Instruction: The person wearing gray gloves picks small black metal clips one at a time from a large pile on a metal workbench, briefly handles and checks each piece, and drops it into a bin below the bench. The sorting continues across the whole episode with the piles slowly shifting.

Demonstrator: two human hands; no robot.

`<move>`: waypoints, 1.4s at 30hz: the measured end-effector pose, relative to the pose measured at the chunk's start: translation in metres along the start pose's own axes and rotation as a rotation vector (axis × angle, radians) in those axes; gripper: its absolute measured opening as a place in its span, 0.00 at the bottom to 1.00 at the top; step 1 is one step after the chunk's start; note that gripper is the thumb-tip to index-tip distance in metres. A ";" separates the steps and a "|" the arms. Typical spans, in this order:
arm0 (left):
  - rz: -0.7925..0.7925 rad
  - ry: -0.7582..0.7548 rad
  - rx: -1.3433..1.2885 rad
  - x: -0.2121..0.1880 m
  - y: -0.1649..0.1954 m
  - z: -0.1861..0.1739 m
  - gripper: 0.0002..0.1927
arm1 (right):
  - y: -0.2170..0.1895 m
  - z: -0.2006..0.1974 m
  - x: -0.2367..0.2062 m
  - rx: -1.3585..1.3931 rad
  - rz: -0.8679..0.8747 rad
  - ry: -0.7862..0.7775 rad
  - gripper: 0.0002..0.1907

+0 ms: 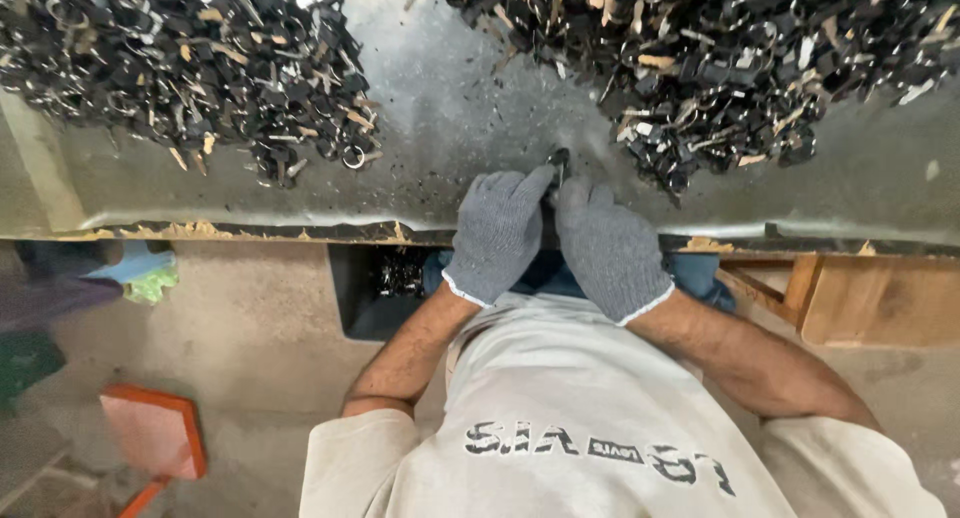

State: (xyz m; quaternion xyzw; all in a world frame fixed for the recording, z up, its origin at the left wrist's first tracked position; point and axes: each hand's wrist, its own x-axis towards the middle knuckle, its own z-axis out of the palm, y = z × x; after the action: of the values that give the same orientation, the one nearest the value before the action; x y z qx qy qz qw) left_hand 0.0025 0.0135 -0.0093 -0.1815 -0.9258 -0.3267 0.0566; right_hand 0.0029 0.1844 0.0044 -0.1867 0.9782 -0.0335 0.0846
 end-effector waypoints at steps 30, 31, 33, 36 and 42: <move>0.026 -0.236 0.136 0.067 -0.015 -0.017 0.14 | 0.023 -0.016 0.005 0.330 0.034 -0.002 0.22; -0.051 -0.188 0.101 0.061 -0.015 -0.018 0.17 | 0.026 -0.017 0.004 0.329 0.027 0.025 0.23; -0.129 -0.077 0.035 0.047 -0.013 -0.019 0.19 | 0.031 -0.018 0.003 0.327 0.014 0.077 0.26; -0.100 0.036 0.003 0.029 -0.008 -0.012 0.15 | 0.027 -0.014 0.002 0.326 -0.061 0.166 0.19; -0.024 -0.037 0.177 0.020 -0.012 0.003 0.09 | 0.012 -0.012 0.016 0.092 -0.045 0.042 0.20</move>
State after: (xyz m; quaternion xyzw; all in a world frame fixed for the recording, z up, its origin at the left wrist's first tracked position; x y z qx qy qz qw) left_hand -0.0204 0.0131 -0.0139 -0.1709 -0.9540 -0.2409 0.0513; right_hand -0.0178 0.1897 0.0123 -0.2039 0.9727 -0.0841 0.0720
